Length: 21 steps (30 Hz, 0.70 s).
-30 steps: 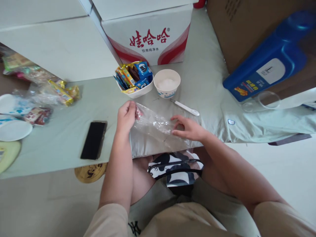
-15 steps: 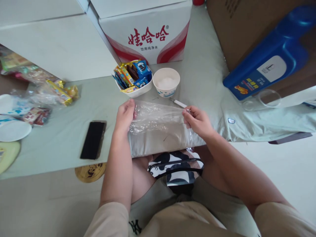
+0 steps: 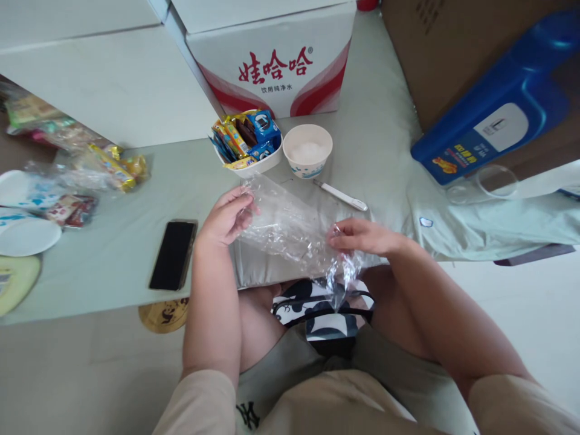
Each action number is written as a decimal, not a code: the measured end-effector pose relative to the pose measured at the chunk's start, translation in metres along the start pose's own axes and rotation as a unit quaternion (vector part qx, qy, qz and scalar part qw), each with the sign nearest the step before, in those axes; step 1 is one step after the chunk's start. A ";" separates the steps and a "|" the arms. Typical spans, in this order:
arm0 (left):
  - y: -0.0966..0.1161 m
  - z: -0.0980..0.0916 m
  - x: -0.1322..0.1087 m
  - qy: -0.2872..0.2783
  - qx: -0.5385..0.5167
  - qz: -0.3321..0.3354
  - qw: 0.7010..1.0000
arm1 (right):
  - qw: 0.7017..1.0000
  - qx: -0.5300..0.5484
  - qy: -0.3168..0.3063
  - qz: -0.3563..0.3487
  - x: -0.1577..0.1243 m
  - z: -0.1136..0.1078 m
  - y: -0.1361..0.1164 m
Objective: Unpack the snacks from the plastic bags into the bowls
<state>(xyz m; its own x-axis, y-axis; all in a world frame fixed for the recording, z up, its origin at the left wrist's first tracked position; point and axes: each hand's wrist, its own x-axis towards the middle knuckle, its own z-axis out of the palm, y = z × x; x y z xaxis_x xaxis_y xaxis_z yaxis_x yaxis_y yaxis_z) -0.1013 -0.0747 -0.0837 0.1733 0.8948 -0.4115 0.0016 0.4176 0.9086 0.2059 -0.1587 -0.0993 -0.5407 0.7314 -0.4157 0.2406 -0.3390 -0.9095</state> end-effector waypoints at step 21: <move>-0.004 0.026 -0.015 0.023 -0.130 0.051 0.990 | 0.985 0.132 0.048 -0.102 0.025 0.037 -0.003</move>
<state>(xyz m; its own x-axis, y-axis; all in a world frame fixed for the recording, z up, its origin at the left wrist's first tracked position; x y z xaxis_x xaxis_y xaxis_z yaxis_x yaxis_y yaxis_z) -0.0787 -0.0940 -0.0790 0.1143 0.9382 -0.3267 -0.2683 0.3458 0.8991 0.1615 -0.1614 -0.1067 -0.4742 0.8487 -0.2342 -0.0903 -0.3116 -0.9459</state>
